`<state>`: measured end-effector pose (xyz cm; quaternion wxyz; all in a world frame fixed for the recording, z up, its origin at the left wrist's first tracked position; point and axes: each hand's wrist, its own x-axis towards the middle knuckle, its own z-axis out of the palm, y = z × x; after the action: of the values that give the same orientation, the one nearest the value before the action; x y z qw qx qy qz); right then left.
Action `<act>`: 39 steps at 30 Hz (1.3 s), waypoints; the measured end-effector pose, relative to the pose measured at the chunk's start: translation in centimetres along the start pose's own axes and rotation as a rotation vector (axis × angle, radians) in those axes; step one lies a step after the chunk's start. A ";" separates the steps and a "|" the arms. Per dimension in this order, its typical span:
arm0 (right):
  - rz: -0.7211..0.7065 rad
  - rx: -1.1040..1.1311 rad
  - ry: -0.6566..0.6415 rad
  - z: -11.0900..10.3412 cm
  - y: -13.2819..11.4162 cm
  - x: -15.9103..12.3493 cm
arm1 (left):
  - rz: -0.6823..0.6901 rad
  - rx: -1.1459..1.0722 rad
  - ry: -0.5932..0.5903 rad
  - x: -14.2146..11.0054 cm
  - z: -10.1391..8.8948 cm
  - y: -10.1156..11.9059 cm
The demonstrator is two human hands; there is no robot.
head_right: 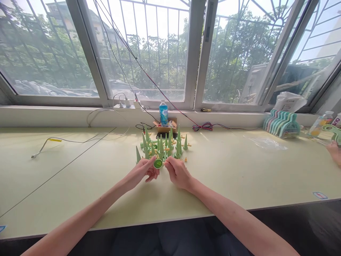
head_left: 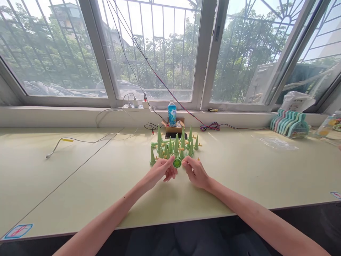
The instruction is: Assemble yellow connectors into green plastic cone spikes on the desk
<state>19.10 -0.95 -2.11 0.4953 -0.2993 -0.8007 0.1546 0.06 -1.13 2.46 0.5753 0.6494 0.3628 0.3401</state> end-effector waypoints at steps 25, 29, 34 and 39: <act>0.010 0.032 -0.020 -0.1 0.1 0.0 | 0.120 0.188 -0.023 -0.4 -0.5 0.0; 0.019 0.032 -0.021 -0.2 0.2 0.0 | 0.162 0.229 0.000 -0.5 -0.4 -0.1; 0.037 0.014 -0.013 -0.1 0.2 0.0 | 0.226 0.325 0.050 -0.5 -0.5 -0.4; 0.049 0.003 -0.020 -0.1 0.2 0.1 | 0.351 0.407 0.100 -0.4 -0.3 -0.9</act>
<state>19.24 -0.74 -2.08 0.4838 -0.3166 -0.7979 0.1707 -0.50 -1.21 1.59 0.3463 0.7872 0.3334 0.3864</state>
